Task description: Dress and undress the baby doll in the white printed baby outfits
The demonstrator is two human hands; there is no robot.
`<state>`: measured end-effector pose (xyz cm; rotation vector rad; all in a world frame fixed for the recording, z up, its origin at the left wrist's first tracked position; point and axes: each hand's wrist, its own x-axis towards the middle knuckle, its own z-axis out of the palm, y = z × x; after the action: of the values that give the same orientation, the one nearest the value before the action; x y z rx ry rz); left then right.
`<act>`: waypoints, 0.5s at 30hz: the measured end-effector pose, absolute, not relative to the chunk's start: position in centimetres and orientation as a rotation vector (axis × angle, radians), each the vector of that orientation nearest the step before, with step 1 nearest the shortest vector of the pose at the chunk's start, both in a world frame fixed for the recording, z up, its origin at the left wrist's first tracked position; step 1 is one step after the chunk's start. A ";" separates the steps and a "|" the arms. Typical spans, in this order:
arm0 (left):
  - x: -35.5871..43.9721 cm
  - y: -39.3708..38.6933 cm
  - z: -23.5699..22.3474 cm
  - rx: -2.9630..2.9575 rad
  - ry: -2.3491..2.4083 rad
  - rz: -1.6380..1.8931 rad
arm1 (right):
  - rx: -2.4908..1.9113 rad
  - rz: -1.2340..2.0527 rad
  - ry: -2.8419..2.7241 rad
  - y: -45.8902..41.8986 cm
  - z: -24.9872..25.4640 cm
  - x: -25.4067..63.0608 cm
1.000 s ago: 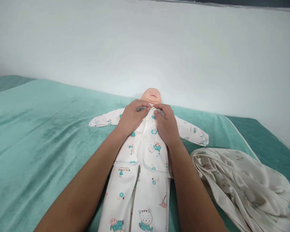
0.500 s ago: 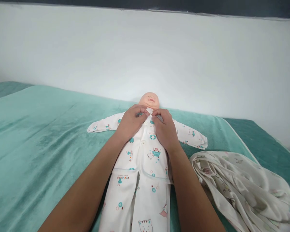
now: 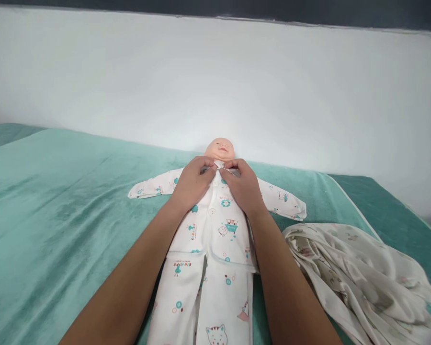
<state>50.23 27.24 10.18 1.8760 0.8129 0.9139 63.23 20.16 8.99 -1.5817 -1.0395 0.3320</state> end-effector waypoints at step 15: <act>50.2 27.4 10.1 1.860 0.809 0.912 | -1.723 0.258 -1.151 20.2 9.8 63.6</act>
<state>50.18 27.37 10.08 1.8598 0.8090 0.9124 63.62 20.17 9.79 -1.7227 -1.1514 0.2580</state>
